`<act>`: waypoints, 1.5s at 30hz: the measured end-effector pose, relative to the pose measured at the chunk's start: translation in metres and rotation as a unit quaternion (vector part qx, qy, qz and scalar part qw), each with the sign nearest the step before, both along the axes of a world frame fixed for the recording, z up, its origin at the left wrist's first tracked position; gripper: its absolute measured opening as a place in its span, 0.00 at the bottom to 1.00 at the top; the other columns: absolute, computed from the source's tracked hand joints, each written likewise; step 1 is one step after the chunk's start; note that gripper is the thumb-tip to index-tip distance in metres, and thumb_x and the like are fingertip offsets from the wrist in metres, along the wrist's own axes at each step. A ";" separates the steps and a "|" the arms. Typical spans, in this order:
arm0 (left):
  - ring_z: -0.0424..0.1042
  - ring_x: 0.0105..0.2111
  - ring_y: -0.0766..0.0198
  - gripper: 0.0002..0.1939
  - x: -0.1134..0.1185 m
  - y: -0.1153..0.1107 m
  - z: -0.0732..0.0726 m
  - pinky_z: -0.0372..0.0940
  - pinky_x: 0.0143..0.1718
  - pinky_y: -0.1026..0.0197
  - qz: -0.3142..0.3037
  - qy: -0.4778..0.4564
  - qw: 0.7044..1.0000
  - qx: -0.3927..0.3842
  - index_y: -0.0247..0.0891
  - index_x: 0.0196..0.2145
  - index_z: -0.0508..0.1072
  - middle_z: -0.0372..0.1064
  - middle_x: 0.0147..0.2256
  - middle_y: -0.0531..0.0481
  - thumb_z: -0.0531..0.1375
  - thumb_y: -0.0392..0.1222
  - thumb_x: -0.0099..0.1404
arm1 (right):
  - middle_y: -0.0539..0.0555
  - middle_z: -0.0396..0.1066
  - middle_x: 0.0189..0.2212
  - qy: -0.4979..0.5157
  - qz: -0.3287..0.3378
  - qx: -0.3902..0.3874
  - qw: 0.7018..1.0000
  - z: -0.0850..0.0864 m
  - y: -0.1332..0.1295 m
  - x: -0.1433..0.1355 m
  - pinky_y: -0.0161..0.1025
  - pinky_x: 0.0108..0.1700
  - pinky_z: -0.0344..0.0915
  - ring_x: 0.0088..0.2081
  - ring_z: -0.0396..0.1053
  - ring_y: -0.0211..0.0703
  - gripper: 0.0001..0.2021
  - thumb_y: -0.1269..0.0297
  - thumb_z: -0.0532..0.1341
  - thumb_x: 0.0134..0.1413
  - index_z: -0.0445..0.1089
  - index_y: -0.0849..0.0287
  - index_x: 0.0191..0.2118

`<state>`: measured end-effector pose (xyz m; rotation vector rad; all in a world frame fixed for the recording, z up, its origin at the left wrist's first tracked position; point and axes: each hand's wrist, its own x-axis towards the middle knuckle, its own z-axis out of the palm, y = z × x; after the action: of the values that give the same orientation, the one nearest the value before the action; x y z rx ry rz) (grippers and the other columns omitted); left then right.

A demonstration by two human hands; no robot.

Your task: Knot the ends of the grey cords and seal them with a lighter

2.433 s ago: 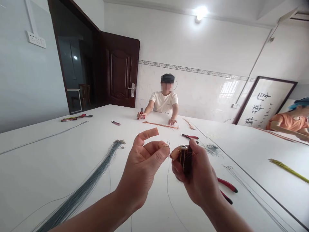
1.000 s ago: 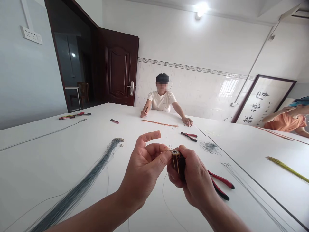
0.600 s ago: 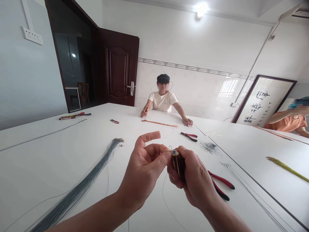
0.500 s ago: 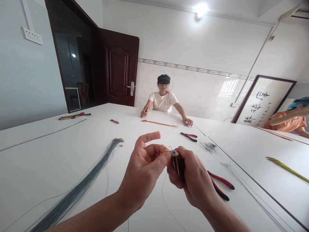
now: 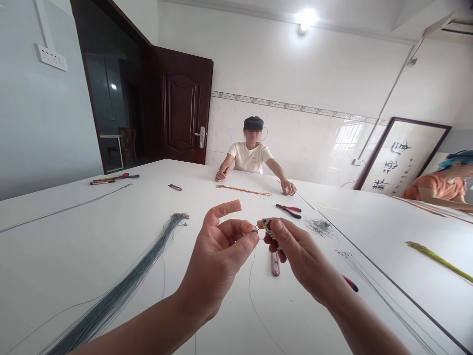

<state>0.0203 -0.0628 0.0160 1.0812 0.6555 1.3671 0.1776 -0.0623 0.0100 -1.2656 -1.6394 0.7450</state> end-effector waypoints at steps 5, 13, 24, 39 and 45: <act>0.66 0.30 0.74 0.21 0.000 0.001 -0.001 0.62 0.34 0.71 -0.006 0.002 1.000 -0.001 0.45 0.46 0.63 0.69 0.27 0.59 0.64 0.33 0.58 | 0.46 0.56 0.24 0.042 0.035 -0.014 0.998 -0.003 0.003 -0.006 0.35 0.26 0.53 0.25 0.51 0.34 0.21 0.42 0.54 0.56 0.67 0.57 0.38; 0.68 0.31 0.71 0.21 0.000 0.001 0.000 0.62 0.36 0.67 -0.028 0.014 1.000 0.005 0.44 0.46 0.62 0.67 0.26 0.59 0.65 0.34 0.58 | 0.49 0.70 0.33 0.170 0.006 0.057 0.984 0.002 -0.018 -0.017 0.33 0.23 0.58 0.22 0.57 0.31 0.11 0.63 0.64 0.52 0.71 0.50 0.43; 0.59 0.24 0.73 0.21 -0.002 -0.001 0.002 0.57 0.30 0.66 -0.039 0.046 0.998 -0.023 0.43 0.47 0.61 0.66 0.24 0.60 0.63 0.34 0.58 | 0.47 0.70 0.30 0.154 -0.012 0.112 0.982 0.002 -0.018 -0.019 0.29 0.20 0.60 0.21 0.61 0.31 0.12 0.67 0.62 0.52 0.69 0.48 0.43; 0.56 0.24 0.73 0.22 -0.002 0.002 -0.003 0.53 0.32 0.65 -0.076 0.071 0.993 -0.051 0.44 0.49 0.59 0.65 0.24 0.60 0.62 0.37 0.60 | 0.46 0.68 0.34 0.045 -0.018 0.145 0.988 -0.002 -0.019 -0.015 0.30 0.24 0.65 0.22 0.62 0.30 0.18 0.70 0.59 0.54 0.61 0.43 0.49; 0.55 0.25 0.73 0.22 -0.005 0.001 -0.004 0.53 0.32 0.64 -0.069 0.066 0.994 -0.055 0.44 0.49 0.58 0.64 0.24 0.60 0.62 0.36 0.59 | 0.47 0.69 0.31 0.039 -0.037 0.173 0.984 -0.002 -0.014 -0.012 0.30 0.24 0.65 0.25 0.65 0.33 0.12 0.66 0.58 0.56 0.65 0.45 0.46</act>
<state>0.0153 -0.0615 0.0120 1.1136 0.7300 1.1357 0.1660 -0.0766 0.0078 -1.0293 -1.5694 0.4350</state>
